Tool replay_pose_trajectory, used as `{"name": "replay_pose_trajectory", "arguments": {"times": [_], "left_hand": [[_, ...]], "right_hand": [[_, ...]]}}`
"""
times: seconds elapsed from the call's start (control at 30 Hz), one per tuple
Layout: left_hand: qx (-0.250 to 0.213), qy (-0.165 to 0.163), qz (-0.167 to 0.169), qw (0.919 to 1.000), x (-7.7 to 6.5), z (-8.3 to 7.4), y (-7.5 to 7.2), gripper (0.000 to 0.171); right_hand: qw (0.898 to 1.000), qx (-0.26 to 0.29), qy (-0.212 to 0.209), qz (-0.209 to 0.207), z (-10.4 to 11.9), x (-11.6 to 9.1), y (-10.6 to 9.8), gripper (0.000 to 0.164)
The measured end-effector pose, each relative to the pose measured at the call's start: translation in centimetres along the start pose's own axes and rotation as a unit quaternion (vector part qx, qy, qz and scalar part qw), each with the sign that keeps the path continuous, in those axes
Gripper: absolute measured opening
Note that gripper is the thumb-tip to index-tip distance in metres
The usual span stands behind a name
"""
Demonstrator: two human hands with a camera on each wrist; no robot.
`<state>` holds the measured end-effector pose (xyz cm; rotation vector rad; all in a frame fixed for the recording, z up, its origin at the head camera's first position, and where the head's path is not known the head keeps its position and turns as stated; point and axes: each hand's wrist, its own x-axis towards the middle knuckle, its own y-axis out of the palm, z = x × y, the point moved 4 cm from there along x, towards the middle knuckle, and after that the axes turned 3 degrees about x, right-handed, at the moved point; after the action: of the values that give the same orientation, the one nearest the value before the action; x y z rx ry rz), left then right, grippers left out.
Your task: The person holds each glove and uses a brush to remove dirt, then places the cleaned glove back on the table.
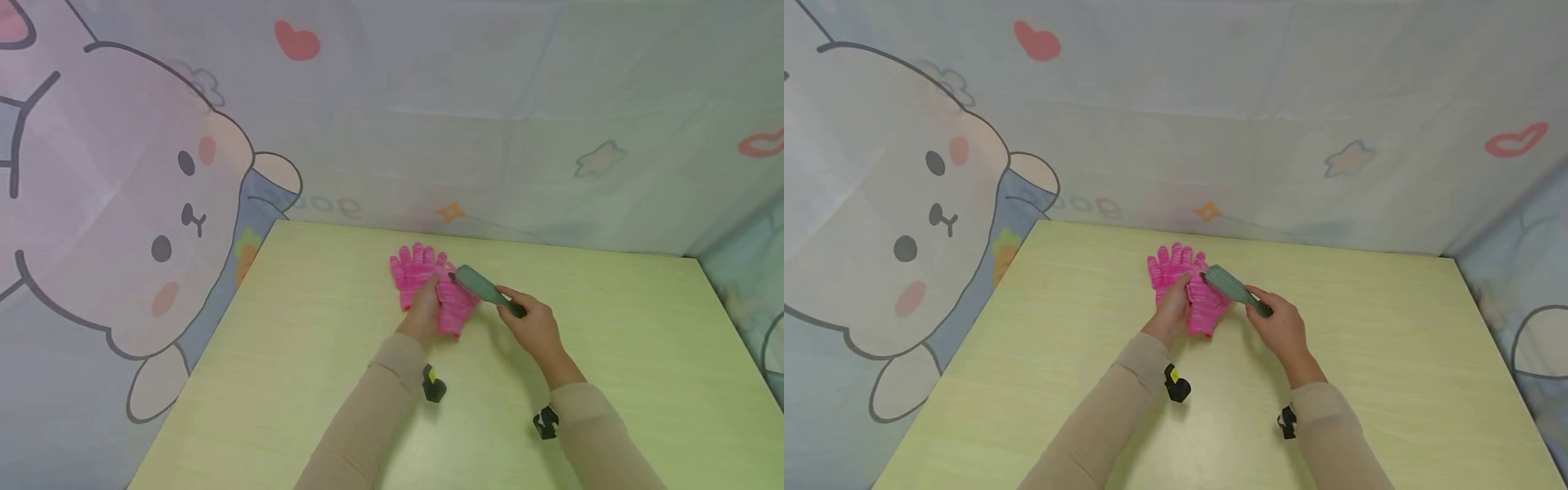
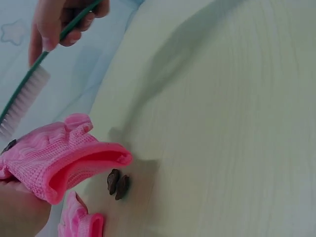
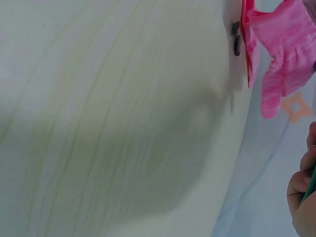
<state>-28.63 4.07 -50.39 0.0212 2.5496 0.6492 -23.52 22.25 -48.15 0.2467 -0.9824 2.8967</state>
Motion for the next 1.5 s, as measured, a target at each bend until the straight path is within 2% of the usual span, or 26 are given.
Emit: {"name": "replay_pose_trajectory", "arguments": {"times": [0.07,0.17,0.23,0.27,0.37,0.47,0.53,0.6,0.67,0.77,0.83,0.9,0.97,1.07,1.5], "left_hand": [[0.064,0.007,-0.011,0.9979,0.2,0.1,-0.1,0.043],[0.163,0.009,-0.019,0.9864,0.4,0.4,-0.2,0.044],[0.193,0.011,-0.016,0.981,0.4,0.6,-0.1,0.043],[0.188,0.01,-0.01,0.9821,0.2,0.6,-0.1,0.044],[0.133,-0.003,0.0,0.9911,-0.4,0.4,0.0,0.042],[0.079,-0.011,-0.006,0.9968,-0.9,0.0,-0.1,0.04],[0.071,-0.01,-0.015,0.9973,-1.0,-0.2,-0.2,0.04],[0.085,-0.006,-0.025,0.9961,-0.9,-0.3,-0.3,0.041],[0.119,0.0,-0.027,0.9925,-0.7,-0.3,-0.2,0.044],[0.188,0.017,-0.026,0.9817,-0.3,-0.2,-0.1,0.048],[0.207,0.022,-0.015,0.978,-0.2,-0.1,0.1,0.048],[0.193,0.02,-0.004,0.981,-0.3,-0.1,0.3,0.047],[0.159,0.011,0.004,0.9872,-0.4,-0.3,0.4,0.044],[0.108,0.005,-0.001,0.9941,-0.3,-0.5,0.4,0.04],[0.029,0.014,-0.009,0.9994,-0.1,-1.2,0.4,0.042]], "right_hand": [[1.0,0.008,0.001,-0.005,0.1,0.1,-0.1,0.036],[1.0,0.016,0.002,-0.005,0.4,0.3,0.0,0.037],[1.0,0.014,0.002,0.001,0.5,0.4,0.1,0.038],[1.0,0.014,0.004,0.005,0.6,0.4,0.2,0.038],[1.0,0.018,0.008,0.012,0.4,0.3,0.3,0.038],[1.0,0.015,0.004,0.012,0.2,0.2,0.3,0.038],[1.0,0.011,0.001,0.01,0.1,0.1,0.2,0.037],[1.0,0.01,0.004,0.007,0.0,0.1,0.2,0.037],[1.0,0.013,0.007,0.005,0.0,0.2,0.1,0.037],[1.0,0.017,0.007,0.004,0.2,0.4,0.2,0.038],[1.0,0.018,0.006,0.006,0.4,0.5,0.2,0.038],[1.0,0.021,0.006,0.009,0.5,0.6,0.3,0.038],[1.0,0.025,0.005,0.01,0.4,0.6,0.3,0.038],[1.0,0.029,0.001,0.01,0.5,0.5,0.3,0.038],[1.0,0.025,-0.006,0.003,0.4,0.5,0.0,0.037]]}}
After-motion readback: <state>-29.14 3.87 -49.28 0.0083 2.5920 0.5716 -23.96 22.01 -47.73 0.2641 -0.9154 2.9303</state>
